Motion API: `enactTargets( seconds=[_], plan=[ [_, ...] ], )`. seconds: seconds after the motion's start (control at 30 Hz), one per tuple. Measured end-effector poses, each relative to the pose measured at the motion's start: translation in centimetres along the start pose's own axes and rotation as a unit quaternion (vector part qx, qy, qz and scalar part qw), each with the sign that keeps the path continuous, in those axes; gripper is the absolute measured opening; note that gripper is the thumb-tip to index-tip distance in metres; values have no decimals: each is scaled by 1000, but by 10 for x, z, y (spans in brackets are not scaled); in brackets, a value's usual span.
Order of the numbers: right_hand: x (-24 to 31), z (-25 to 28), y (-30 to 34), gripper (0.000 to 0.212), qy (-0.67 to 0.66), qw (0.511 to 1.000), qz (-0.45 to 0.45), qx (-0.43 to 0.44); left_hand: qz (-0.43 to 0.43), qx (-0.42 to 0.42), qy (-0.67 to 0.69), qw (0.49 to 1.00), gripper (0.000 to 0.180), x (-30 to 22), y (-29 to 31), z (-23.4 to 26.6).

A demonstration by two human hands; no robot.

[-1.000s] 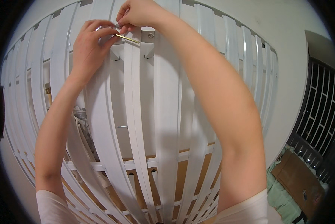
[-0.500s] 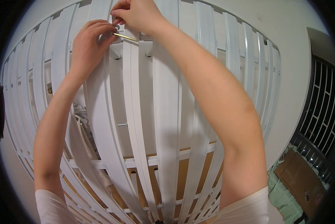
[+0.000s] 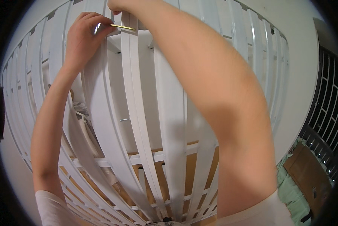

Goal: The person uses a wrench to tighten bolts on a white slatted wooden structure, likely a bed frame. They systematically move along the frame, securing the joints with the tool.

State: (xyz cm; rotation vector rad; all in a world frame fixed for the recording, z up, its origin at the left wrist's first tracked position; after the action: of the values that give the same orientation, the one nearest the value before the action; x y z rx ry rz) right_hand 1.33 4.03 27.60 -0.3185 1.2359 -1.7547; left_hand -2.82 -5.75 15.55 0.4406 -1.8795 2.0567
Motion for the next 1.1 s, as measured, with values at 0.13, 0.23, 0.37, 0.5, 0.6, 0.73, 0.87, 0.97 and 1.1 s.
enactTargets(
  seconds=[0.13,0.23,0.37,0.5,0.6,0.73,0.87,0.97,1.1],
  plan=[
    [20,-32,-27,14,180,977,95,54,-3,-1,4,1000,13,3,1,1],
    [24,-59,-52,16,221,956,103,165,28,17,12,999,14,6,-2,1],
    [3,-83,-71,16,191,950,48,243,34,30,6,999,15,5,-1,-10],
    [15,-73,-65,16,214,943,38,251,9,30,-13,999,15,7,1,-4],
    [16,-63,-61,16,211,946,38,245,-3,14,-11,1000,16,3,-1,-3],
    [12,-59,-59,16,197,950,38,238,39,48,-1,998,19,8,-2,-6],
    [8,-59,-57,16,181,954,39,237,9,26,-41,999,18,11,-3,-6],
    [10,-55,-56,16,174,955,42,237,-13,-15,-54,998,16,9,-3,0],
    [12,-56,-54,16,162,956,44,239,-2,13,-47,999,19,11,-5,1]
  ],
)
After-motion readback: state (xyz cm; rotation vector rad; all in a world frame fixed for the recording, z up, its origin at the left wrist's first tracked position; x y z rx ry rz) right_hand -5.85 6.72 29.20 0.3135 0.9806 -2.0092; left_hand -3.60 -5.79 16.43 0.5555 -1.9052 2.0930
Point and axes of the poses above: each hand's wrist, its own y-axis away from the middle knuckle, its own z-axis out of the back of the hand, x = y × z, the point moved 8 cm from there along -y, towards the middle knuckle, and after that the axes turned 6 degrees about x, right-handed, at the moved point
